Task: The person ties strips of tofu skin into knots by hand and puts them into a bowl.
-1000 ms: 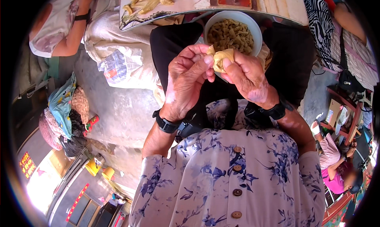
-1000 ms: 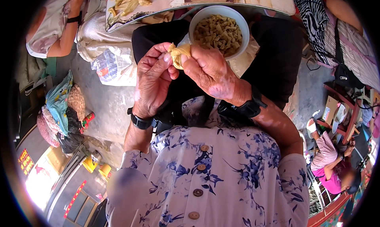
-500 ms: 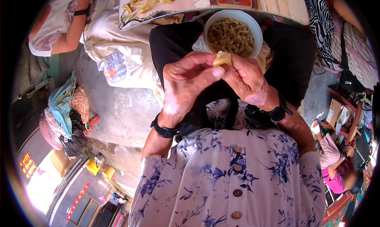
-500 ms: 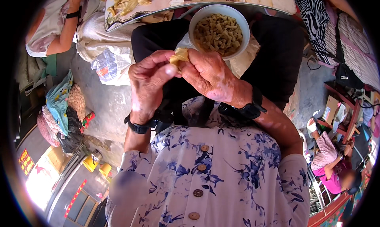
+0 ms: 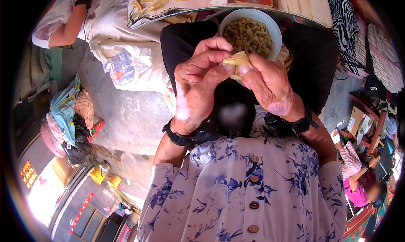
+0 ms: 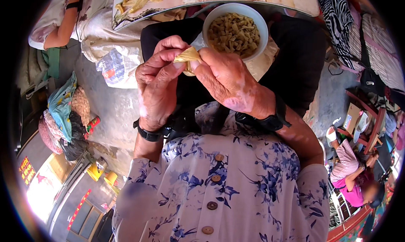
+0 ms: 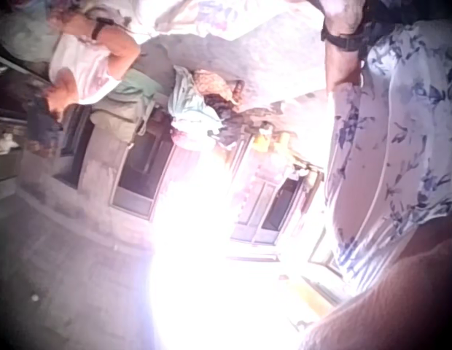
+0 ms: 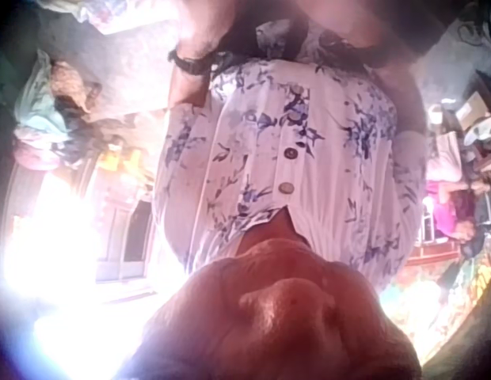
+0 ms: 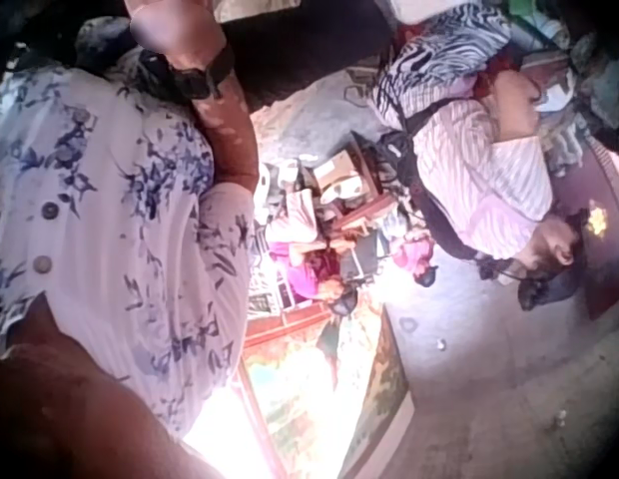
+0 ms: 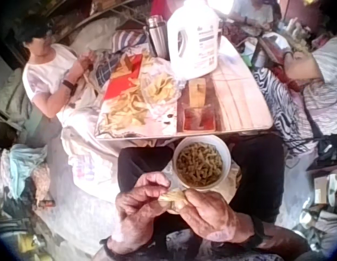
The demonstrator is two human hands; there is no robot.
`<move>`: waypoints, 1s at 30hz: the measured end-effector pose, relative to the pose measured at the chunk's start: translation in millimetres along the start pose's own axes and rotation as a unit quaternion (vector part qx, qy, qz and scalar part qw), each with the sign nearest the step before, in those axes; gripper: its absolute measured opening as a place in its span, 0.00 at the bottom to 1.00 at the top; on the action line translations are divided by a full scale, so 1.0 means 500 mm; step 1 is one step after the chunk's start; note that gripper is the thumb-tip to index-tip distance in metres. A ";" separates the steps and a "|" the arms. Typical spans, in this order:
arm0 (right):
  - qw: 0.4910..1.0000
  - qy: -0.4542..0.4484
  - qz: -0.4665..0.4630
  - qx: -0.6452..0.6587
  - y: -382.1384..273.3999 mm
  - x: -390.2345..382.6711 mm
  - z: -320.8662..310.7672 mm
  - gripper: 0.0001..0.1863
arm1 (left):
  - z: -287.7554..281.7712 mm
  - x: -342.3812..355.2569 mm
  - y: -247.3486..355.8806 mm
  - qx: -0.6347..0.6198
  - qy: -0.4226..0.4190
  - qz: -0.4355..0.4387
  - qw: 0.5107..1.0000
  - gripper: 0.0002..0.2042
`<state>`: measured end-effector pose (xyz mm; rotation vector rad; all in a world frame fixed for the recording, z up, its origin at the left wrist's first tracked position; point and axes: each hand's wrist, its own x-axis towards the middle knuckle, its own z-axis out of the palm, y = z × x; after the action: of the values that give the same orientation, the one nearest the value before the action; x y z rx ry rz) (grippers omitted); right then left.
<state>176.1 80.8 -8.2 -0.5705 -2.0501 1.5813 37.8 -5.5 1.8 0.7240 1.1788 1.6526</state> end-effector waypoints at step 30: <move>0.889 0.008 -0.251 -0.382 0.005 -0.013 -0.032 0.14 | -0.019 -0.017 0.009 0.008 -0.085 -0.048 0.995 0.09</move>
<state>191.1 89.8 -7.8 -0.2530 -2.5087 0.4419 30.9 -17.1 3.0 0.7902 1.0906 1.4735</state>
